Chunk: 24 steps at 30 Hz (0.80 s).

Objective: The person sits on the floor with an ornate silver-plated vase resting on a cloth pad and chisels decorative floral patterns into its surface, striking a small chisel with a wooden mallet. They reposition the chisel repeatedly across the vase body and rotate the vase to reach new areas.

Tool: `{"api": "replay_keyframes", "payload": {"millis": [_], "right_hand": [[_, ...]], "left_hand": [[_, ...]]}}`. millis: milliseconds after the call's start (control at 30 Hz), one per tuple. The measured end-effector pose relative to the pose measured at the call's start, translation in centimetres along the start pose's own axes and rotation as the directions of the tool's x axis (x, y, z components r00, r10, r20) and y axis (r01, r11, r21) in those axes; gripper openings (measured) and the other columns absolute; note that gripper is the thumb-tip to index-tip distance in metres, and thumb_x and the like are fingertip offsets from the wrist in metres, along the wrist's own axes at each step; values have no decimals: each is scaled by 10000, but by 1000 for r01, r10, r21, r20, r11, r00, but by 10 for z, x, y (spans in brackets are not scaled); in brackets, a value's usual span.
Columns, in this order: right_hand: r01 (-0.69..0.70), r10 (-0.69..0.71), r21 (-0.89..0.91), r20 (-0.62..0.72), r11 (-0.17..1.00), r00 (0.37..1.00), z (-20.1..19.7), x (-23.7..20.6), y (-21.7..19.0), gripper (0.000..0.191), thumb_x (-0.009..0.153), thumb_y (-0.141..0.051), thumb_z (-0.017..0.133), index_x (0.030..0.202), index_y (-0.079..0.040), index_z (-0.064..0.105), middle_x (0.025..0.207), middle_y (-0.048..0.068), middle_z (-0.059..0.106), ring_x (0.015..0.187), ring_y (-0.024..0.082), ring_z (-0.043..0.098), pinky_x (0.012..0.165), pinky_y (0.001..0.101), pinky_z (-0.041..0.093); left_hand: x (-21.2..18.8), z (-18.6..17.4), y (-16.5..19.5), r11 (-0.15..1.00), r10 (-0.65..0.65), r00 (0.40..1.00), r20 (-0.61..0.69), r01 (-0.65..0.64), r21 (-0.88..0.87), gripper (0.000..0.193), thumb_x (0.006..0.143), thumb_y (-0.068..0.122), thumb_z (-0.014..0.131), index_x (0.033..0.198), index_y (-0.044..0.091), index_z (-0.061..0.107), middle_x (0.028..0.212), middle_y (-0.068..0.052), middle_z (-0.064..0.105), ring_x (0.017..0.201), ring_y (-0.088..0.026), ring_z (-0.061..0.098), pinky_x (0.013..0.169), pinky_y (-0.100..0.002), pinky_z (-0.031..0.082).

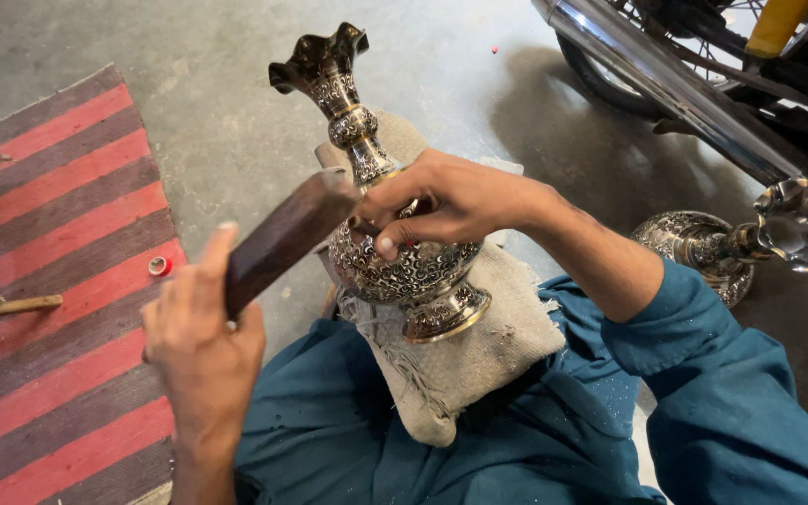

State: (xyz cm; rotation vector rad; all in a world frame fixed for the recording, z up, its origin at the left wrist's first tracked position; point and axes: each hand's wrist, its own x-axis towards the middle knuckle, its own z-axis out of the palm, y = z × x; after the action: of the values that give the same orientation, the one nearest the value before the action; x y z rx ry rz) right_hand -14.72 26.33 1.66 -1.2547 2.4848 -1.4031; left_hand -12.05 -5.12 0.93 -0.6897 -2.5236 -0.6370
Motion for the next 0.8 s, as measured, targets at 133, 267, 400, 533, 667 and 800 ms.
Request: {"api": "replay_keyframes", "payload": {"millis": [133,267,400,533,667,800], "right_hand": [[26,-26,16,-5,1000,1000,0,0,0,300,957,-295,738,1177,-91,726,807,-9,740,710,108,665,652,331,497],[18,-19,52,19,998,1000,0,1,1,297,964,-283,725,1195,-98,714,836,-21,754,714,94,678,649,316,509],[25,-24,56,-6,998,1000,0,0,2,330,957,-251,747,1242,-88,712,858,9,759,745,121,681,677,336,525],[-43,44,98,-12,994,999,0,1,0,304,962,-198,735,1242,-82,708,882,16,789,781,117,724,728,320,576],[-34,44,112,-86,993,995,2,-1,-6,363,961,-163,735,1295,-45,656,946,23,798,891,104,776,831,291,630],[-51,55,39,-100,998,993,3,-2,-10,390,928,-179,776,1275,-31,678,875,39,791,808,126,752,795,319,601]], "left_hand": [[1,-3,0,996,17,1000,3,-17,-85,763,785,4,711,1489,165,465,1216,-151,633,1089,-352,636,960,-481,492],[0,-1,-2,998,21,998,-57,-24,-52,743,842,3,713,1532,154,481,1204,-167,630,1092,-362,629,971,-476,482],[0,2,-2,978,-183,982,42,186,-93,708,847,37,717,1500,157,470,1096,-139,655,968,-341,669,851,-470,517],[-1,-1,-10,1000,-19,999,29,19,12,696,833,-12,689,1485,139,498,1161,-201,655,1006,-377,678,815,-461,535],[-14,5,-17,831,-478,860,180,509,-225,591,847,44,689,1375,106,432,904,-140,668,722,-250,672,664,-380,514],[-23,21,-17,811,-308,945,110,321,-489,423,900,-13,678,1253,77,462,1006,-114,642,865,-174,641,768,-334,529]]}}
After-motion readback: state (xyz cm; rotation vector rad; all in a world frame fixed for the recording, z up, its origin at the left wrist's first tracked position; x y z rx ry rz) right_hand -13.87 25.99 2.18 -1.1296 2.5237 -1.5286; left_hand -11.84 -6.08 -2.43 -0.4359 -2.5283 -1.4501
